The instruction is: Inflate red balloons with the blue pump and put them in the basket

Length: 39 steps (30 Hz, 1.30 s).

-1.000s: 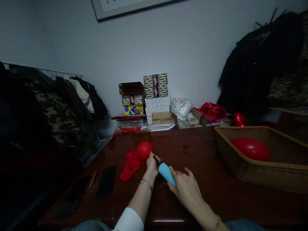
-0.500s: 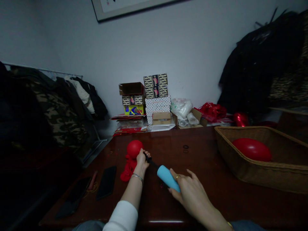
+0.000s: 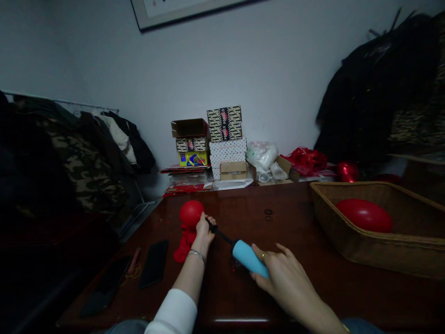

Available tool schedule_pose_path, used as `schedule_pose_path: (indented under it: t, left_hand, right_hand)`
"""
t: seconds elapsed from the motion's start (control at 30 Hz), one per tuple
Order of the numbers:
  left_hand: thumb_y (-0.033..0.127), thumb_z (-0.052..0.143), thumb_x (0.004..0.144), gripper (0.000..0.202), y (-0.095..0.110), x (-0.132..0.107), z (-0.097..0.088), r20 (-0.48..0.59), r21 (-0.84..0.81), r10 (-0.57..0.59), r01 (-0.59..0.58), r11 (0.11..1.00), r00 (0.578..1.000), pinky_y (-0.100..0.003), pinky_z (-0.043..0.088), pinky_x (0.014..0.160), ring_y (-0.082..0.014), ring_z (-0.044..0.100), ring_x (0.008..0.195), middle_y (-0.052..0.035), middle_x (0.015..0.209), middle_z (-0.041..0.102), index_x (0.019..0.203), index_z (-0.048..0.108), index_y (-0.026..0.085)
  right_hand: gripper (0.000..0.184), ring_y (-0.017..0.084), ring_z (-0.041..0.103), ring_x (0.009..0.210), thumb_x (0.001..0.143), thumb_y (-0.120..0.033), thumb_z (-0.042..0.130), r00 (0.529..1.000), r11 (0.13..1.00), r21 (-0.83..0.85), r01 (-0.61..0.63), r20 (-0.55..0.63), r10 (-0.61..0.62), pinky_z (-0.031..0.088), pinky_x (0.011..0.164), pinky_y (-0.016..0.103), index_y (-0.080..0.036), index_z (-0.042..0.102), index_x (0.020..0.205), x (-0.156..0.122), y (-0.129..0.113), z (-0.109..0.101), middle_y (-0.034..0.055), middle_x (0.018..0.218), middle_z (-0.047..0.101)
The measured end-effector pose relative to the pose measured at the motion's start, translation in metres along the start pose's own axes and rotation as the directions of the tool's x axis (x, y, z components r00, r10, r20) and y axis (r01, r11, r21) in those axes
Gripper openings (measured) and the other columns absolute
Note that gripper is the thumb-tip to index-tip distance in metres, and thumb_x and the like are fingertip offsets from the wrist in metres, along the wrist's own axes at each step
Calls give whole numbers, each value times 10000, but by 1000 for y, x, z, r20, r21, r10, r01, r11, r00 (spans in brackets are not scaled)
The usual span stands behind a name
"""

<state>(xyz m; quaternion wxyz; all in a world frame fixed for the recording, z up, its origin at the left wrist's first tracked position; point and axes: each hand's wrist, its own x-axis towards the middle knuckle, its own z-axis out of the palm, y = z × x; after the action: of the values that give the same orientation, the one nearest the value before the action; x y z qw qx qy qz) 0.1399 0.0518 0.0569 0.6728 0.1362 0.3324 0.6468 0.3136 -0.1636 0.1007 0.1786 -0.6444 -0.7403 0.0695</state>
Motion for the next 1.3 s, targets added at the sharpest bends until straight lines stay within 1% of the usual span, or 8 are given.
schedule_pose_path:
  t: [0.2, 0.3, 0.47, 0.7, 0.87, 1.03, 1.17, 1.3]
  left_hand:
    - [272, 415, 929, 298, -30, -19, 4, -12, 65, -54, 55, 996, 998, -147, 259, 348, -48, 338, 345, 61, 478, 358, 648, 368, 184]
    - [295, 425, 922, 288, -43, -27, 7, -8, 121, -57, 58, 991, 998, -162, 286, 356, -58, 356, 349, 60, 483, 372, 660, 376, 187]
    - [295, 427, 919, 273, -45, -28, 7, -8, 155, -32, 33, 987, 999, -165, 288, 360, -62, 363, 347, 62, 479, 374, 673, 376, 188]
    - [283, 485, 893, 273, -35, -13, -1, -6, 86, -44, 45, 995, 999, -151, 272, 352, -54, 348, 345, 70, 482, 351, 663, 371, 189]
    - [226, 413, 918, 277, -14, -1, -2, -17, 54, -24, 25, 998, 1000, -144, 278, 354, -53, 356, 344, 64, 470, 356, 647, 370, 186]
    - [207, 391, 923, 288, 2, 4, 3, -9, 37, -10, 10, 999, 1000, -147, 279, 353, -52, 344, 342, 64, 462, 347, 637, 363, 186]
    - [216, 398, 923, 285, -1, 0, 5, -6, 22, -12, 12, 1000, 1000, -147, 276, 351, -53, 346, 343, 62, 470, 349, 642, 363, 187]
    - [226, 406, 921, 279, -17, -9, 4, -17, 21, -43, 43, 999, 999, -146, 269, 351, -52, 349, 344, 61, 475, 353, 648, 362, 188]
  right_hand:
    - [529, 225, 630, 940, 818, -284, 521, 999, 999, -38, -32, -34, 31, 250, 1033, 422, -145, 460, 1325, 15, -8, 26, 109, 991, 689]
    - [542, 220, 632, 937, 818, -292, 524, 997, 998, -44, -52, -60, 49, 237, 1037, 412, -132, 448, 1331, 23, -8, 39, 116, 1011, 682]
    - [543, 218, 626, 957, 829, -299, 511, 996, 999, -24, -39, -80, 37, 227, 1041, 420, -124, 433, 1337, 28, -7, 48, 117, 1055, 669]
    - [547, 226, 629, 953, 820, -306, 527, 999, 1000, -9, -23, -25, 23, 245, 1038, 432, -144, 442, 1336, 19, -10, 29, 110, 1030, 680]
    - [545, 239, 621, 987, 810, -337, 547, 1000, 1000, 18, -22, 8, 22, 272, 1032, 436, -157, 469, 1319, 8, -3, 10, 115, 1025, 687]
    - [534, 230, 628, 969, 799, -345, 562, 1000, 999, 53, -8, 0, 9, 281, 1034, 430, -193, 487, 1306, -1, 3, -5, 87, 1022, 693]
    - [513, 235, 631, 958, 801, -322, 553, 1000, 999, 24, -24, -12, 24, 289, 1028, 430, -180, 505, 1291, -4, 3, -8, 94, 1000, 697]
    - [503, 233, 637, 935, 810, -304, 533, 1000, 1000, -11, -23, -6, 23, 273, 1029, 436, -161, 504, 1292, 2, -2, 0, 104, 967, 701]
